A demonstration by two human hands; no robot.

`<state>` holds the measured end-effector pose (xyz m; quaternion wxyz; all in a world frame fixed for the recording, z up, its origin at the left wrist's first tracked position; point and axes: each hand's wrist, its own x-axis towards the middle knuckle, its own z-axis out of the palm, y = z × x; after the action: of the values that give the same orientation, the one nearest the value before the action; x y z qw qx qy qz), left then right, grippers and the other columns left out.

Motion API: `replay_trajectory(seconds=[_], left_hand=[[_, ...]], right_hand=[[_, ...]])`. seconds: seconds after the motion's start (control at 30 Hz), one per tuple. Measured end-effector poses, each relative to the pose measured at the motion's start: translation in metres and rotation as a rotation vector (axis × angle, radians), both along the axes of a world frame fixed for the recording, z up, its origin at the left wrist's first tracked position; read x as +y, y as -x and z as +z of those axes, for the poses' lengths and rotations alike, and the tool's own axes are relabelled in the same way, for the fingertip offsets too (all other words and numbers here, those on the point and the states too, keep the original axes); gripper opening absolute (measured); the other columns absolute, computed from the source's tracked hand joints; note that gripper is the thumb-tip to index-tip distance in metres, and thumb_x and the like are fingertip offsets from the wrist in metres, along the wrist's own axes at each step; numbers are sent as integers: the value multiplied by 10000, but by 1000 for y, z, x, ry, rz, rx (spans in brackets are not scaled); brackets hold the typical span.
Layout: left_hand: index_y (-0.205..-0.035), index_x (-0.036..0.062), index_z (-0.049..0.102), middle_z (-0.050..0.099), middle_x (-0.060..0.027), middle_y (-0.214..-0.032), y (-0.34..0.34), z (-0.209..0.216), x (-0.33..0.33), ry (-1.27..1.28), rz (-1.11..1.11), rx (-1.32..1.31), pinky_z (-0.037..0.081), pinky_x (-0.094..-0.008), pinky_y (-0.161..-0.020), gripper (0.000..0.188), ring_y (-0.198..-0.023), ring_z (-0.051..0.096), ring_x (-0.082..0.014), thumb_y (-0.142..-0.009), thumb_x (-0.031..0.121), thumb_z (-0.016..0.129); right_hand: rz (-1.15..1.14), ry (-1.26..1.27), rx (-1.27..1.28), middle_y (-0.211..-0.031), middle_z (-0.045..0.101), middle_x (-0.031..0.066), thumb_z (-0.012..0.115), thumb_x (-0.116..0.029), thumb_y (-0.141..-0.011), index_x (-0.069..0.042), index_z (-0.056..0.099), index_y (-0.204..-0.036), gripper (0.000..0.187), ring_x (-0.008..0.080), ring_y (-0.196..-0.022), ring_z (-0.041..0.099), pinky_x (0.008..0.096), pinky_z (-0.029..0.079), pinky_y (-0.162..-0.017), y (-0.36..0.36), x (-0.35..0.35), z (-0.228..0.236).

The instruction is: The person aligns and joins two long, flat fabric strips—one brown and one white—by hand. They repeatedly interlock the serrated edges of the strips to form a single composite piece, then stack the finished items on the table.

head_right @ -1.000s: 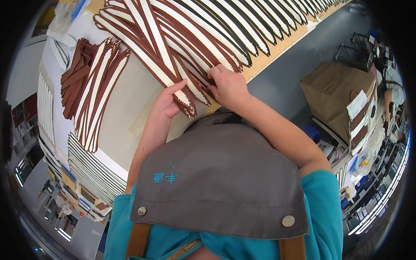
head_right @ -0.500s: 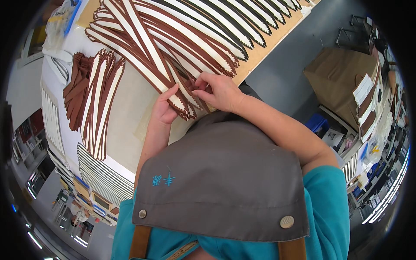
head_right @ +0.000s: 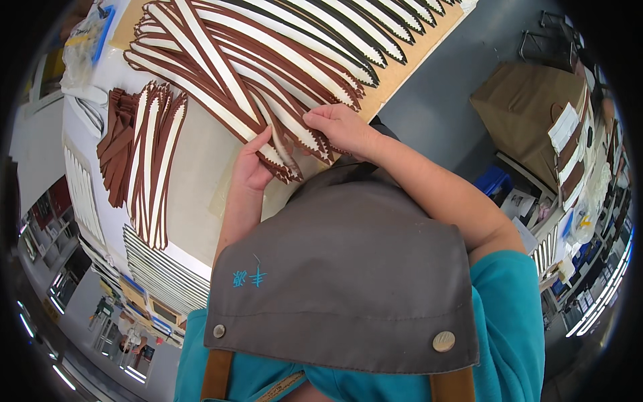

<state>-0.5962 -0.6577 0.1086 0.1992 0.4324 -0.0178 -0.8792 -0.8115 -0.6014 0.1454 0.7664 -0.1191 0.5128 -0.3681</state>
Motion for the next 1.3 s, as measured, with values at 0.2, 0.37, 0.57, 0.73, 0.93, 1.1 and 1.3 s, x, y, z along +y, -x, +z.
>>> replay_trajectory(seconds=[0.2, 0.37, 0.57, 0.73, 0.93, 1.1, 1.3], left_hand=[[-1264, -65, 521, 630, -179, -1197, 8, 10, -2, -20, 23, -5, 535, -414, -921, 369, -1072, 640, -276, -955, 133, 562], [-1241, -62, 544, 638, -170, -1181, 9, 6, 0, -28, 30, -47, 539, -398, -907, 355, -1052, 647, -263, -951, 141, 574], [-1242, -63, 545, 649, -157, -1156, 9, 2, -2, -53, -11, -26, 544, -391, -893, 360, -1032, 656, -253, -946, 138, 582], [-1244, -55, 549, 646, -154, -1173, 6, 10, -5, -45, -24, -25, 542, -400, -898, 359, -1043, 655, -256, -931, 113, 601], [-1231, -49, 561, 657, -135, -1141, 7, 7, -5, 11, -15, -51, 552, -371, -860, 362, -1004, 662, -234, -900, 70, 649], [-1229, -38, 569, 665, -132, -1131, 10, 12, -3, 93, -17, -118, 551, -382, -857, 353, -999, 666, -239, -913, 103, 637], [-1016, 37, 611, 640, -56, -860, 5, 35, -4, 168, -91, -278, 531, -324, -660, 221, -755, 629, -165, -920, 227, 666]], right_hand=[[186, 165, 194, -864, 659, -19, 538, -230, -1001, -8, 663, -1025, 256, 36, -725, 563, 207, 464, -652, 2, 2, -5], [87, 137, 46, -825, 654, -26, 546, -240, -994, -15, 672, -993, 258, 31, -703, 551, 201, 450, -640, -1, 1, -13], [147, 90, 251, -667, 594, -42, 580, -246, -972, -28, 658, -842, 265, 34, -556, 494, 224, 413, -511, -6, -2, 2], [256, 164, 650, -569, 522, -36, 636, -198, -915, 6, 620, -711, 289, 42, -510, 430, 244, 373, -466, -5, -8, 10], [112, 163, 237, -714, 632, 10, 591, -318, -961, 5, 660, -888, 338, 77, -600, 539, 251, 476, -578, -12, -4, 8], [376, 150, 346, -788, 639, 23, 589, -365, -962, 6, 661, -997, 379, 87, -675, 555, 246, 459, -612, -10, -13, 11], [316, 129, 242, -866, 677, 54, 570, -191, -971, 21, 586, -1103, 250, 85, -758, 614, 259, 501, -674, -11, -13, 8]])
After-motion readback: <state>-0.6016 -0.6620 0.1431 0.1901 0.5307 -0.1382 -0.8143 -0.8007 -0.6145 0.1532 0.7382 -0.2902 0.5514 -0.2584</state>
